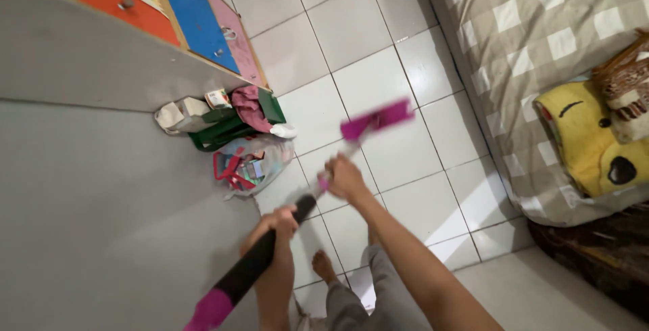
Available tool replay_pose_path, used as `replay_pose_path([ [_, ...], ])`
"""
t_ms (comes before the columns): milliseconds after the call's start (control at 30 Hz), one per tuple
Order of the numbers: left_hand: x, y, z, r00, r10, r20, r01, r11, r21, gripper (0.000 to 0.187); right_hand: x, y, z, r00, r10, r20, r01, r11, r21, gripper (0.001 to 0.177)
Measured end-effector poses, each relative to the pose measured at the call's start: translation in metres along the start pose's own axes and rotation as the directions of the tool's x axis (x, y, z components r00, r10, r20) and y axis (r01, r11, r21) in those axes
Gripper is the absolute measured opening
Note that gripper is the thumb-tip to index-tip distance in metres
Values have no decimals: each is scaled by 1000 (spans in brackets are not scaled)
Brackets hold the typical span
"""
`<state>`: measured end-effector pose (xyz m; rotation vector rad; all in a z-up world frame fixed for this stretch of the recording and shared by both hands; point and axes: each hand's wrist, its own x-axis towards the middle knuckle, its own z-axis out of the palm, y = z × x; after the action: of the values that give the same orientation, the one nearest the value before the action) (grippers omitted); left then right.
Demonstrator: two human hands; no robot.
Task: Mopping the tiled floor of a house using a mop and bucket.
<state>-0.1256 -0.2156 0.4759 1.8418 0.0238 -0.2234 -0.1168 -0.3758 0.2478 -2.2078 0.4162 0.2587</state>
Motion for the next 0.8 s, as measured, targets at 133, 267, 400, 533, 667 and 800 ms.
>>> replay_pose_path([
  [133, -1, -21, -31, 945, 295, 145, -272, 949, -159, 19, -23, -43, -31, 951, -66, 301, 97, 991, -90, 26],
  [267, -22, -191, -94, 835, 531, 141, -457, 814, -359, 23, 10, -26, -12, 937, -110, 332, 173, 970, -168, 25],
  [400, -12, -140, -3, 979, 185, -85, -203, 894, -399, 18, 59, 11, -7, 972, -228, 61, 234, 965, -118, 16],
  [533, 45, -75, 49, 998, 22, -53, -32, 979, -200, 19, 93, 32, -42, 973, -169, -158, 168, 986, -23, 21],
  [667, 67, -48, 71, 986, -4, 168, 34, 983, -178, 17, 72, 55, -76, 986, 88, -141, -87, 996, 11, 28],
  [800, 59, -26, 75, 879, 224, 420, -105, 952, -288, 17, 21, 55, -84, 938, 221, -268, -208, 975, 75, 34],
])
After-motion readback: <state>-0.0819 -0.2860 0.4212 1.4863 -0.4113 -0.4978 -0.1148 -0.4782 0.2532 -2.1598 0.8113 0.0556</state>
